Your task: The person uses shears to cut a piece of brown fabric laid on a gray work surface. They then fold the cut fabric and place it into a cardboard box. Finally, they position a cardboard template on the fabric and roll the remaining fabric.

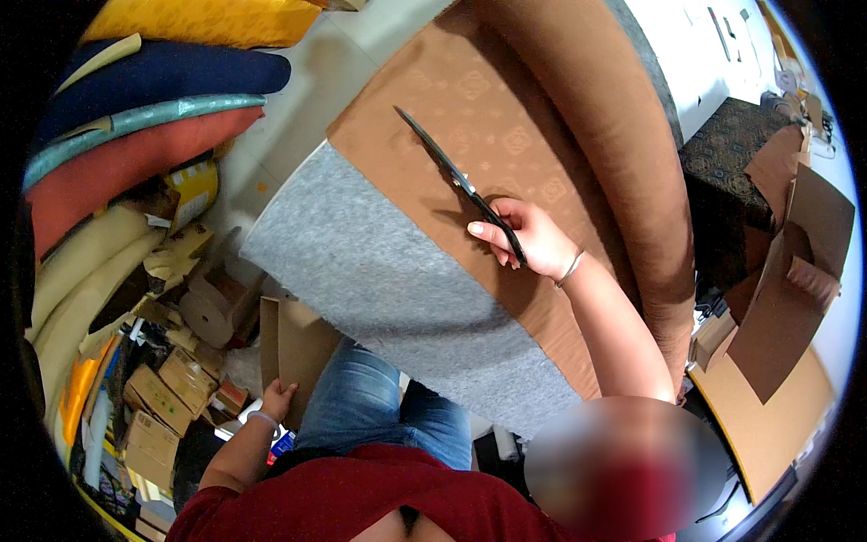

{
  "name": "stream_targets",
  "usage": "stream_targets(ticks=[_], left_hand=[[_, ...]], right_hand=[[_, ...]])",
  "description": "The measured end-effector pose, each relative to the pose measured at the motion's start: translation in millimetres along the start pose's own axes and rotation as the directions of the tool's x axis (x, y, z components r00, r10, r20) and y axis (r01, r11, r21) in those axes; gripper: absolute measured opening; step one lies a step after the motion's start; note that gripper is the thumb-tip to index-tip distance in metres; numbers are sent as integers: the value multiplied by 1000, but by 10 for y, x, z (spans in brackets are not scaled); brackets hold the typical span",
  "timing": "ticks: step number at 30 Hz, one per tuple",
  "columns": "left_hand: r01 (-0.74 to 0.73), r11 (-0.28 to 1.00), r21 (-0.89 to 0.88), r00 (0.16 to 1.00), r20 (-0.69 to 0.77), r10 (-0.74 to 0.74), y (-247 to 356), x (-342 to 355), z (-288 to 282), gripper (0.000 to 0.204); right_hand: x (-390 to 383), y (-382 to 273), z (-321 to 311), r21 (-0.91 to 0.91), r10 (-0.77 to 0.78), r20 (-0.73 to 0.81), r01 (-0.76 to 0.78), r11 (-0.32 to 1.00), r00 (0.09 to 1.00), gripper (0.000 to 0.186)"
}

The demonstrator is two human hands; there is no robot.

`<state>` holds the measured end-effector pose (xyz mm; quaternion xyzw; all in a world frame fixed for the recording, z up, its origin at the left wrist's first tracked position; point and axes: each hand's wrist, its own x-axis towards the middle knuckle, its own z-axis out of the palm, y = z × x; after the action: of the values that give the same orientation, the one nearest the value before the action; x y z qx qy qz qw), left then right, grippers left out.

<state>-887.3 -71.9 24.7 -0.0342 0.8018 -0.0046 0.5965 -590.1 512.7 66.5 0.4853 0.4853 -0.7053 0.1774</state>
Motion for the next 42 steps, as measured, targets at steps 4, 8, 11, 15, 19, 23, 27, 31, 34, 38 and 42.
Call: stream_targets(ticks=[4,8,11,15,19,23,27,31,34,38,42], left_hand=[[-75,996,-55,996,53,78,-342,209,14,40],[-57,977,-207,998,19,62,-427,252,68,33],[-52,988,-142,999,7,53,-481,268,62,32],[-59,991,-119,998,4,60,-599,324,74,32],[-41,992,-115,999,10,43,-306,143,43,31],[-50,978,-200,998,20,55,-429,176,76,30],[-58,979,-194,998,23,64,-503,216,94,31],[-17,987,-162,1000,21,21,-543,246,106,32],[-14,982,-188,999,28,20,-500,229,105,34],[-18,986,-164,999,29,23,-459,214,87,34],[-9,984,-180,1000,12,12,-503,244,87,33]], right_hand=[[72,-110,7,13,-39,19,39,999,999,42],[121,-253,-20,-32,-36,31,37,999,999,43],[126,-301,-32,-65,-14,21,15,998,1000,42],[120,-358,-26,-128,27,-2,-27,991,1000,40],[134,-410,-44,-94,20,11,-19,995,1000,44],[229,-561,-40,-40,-26,61,28,999,998,48],[268,-692,-46,-70,-15,61,20,997,998,49],[273,-771,-31,-106,-5,57,11,994,998,48],[283,-782,-25,-101,-3,52,8,995,999,48],[272,-818,18,-167,37,-5,-37,985,999,46],[285,-834,31,-120,33,-15,-35,992,999,47]])
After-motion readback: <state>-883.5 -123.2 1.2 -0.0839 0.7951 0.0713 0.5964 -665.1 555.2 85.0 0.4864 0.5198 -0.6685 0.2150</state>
